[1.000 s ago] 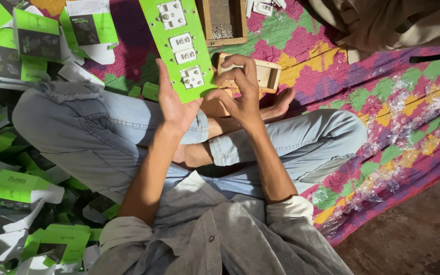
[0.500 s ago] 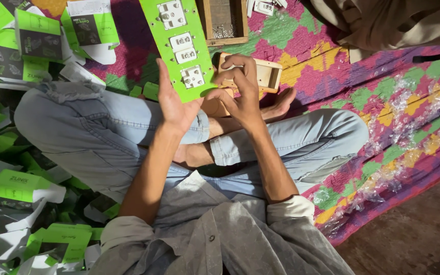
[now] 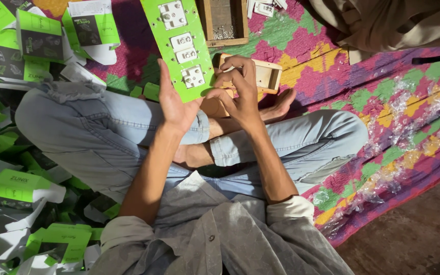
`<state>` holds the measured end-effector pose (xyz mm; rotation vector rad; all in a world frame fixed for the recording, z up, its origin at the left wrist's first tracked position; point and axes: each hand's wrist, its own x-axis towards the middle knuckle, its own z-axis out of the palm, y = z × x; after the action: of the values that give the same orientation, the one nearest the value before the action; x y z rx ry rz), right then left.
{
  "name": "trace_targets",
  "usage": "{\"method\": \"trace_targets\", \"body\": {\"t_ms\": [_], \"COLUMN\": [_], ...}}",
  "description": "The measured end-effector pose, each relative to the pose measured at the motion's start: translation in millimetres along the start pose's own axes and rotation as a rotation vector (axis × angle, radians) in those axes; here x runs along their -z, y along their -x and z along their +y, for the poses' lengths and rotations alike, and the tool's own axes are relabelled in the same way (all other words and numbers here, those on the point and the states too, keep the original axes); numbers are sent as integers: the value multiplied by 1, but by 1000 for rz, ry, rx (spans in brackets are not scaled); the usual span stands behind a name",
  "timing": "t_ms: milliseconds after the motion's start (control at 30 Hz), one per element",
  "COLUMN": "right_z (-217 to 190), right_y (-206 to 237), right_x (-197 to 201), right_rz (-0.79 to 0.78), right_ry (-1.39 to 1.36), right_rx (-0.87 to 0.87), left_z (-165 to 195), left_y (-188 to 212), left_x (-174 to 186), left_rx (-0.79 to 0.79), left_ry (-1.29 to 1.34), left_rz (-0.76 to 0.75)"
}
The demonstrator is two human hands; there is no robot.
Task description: The person sits on a mat and assembles a green electrical socket plate by inserting white socket modules into the frame and securing them with screws. The person handles the socket plate, modules, and screws by hand, repeatedly picking up components and tightening them.
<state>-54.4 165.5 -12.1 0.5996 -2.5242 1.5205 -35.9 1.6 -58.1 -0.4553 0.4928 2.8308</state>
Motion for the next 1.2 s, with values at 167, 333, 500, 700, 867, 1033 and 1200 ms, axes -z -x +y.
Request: {"method": "trace_targets", "body": {"t_ms": [167,333,500,700,867,1033,1200], "right_z": [6,12,26,35,26,18,17], "right_y": [8,22,27,21,16,13,12], "right_x": [-5,-11,-23,0,16,19,22], "right_rz": [34,-68,-77,-48,-127,-196,-216], "right_ry": [21,-569,-682,-779,-665,-674,-507], "right_rx": [-59,-238,-392,-498,-457,-471,-420], "left_z": [-6,-15,-13,-12,6,11,11], "left_y": [0,4,10,5,5,6,8], "left_x": [5,-2,-7,-14,-20,-28,-30], "left_rx": [-40,-325,-794,-636,-324,-319,-288], "left_ry": [-195,-899,-1704,-1264,-993,-880,-853], "left_rz": [4,59,124,16,-64,-96,-68]}}
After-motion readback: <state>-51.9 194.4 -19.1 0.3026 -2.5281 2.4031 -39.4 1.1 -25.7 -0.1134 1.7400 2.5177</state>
